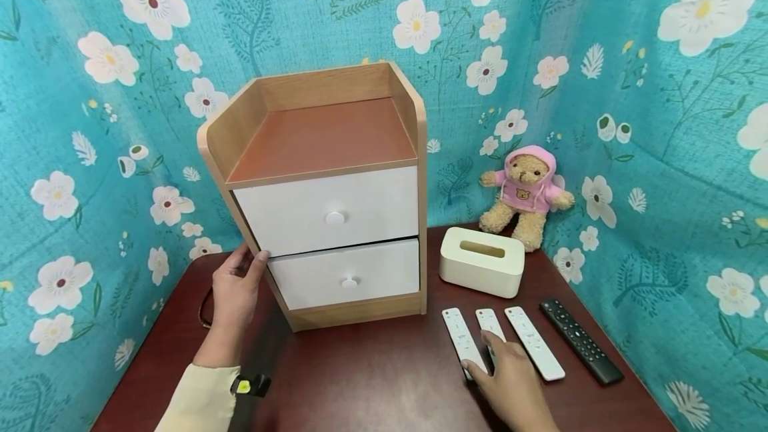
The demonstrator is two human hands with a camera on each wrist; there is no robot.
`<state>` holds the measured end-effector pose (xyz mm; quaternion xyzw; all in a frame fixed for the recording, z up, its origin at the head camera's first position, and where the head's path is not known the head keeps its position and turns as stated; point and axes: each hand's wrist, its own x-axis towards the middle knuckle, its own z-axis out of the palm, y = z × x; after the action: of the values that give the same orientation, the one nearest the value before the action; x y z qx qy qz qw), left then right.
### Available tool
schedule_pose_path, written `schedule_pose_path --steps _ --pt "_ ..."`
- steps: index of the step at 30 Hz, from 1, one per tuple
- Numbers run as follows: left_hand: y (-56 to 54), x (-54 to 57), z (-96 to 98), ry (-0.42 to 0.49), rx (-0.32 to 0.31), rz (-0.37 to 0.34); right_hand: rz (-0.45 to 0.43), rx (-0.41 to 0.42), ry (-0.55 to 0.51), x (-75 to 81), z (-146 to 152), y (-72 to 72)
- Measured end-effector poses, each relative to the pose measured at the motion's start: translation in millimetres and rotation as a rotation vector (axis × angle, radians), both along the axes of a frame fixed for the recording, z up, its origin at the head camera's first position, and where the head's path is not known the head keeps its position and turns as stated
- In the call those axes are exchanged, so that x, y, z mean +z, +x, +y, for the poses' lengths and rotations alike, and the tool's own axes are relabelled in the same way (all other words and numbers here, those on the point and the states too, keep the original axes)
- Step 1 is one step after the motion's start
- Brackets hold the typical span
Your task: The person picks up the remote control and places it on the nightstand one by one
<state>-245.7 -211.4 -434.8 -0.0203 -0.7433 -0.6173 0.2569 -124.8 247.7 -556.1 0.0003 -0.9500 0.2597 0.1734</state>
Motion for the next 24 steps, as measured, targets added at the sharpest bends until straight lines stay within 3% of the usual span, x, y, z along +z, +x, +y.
schedule_pose_path --steps 3,9,12,24 --pt "1.2 0.2 1.6 0.005 0.000 0.008 -0.019 -0.007 0.023 -0.9 0.4 2.4" --pt "1.8 0.7 3.5 0.021 -0.004 -0.002 -0.215 0.009 0.014 1.0 3.0 3.0" --pt "1.4 0.9 3.6 0.026 -0.002 -0.011 -0.270 0.018 0.013 2.0 4.1 1.9" --pt "1.2 -0.9 6.1 0.041 0.007 0.014 -0.265 0.067 0.115 -1.6 2.6 3.4"
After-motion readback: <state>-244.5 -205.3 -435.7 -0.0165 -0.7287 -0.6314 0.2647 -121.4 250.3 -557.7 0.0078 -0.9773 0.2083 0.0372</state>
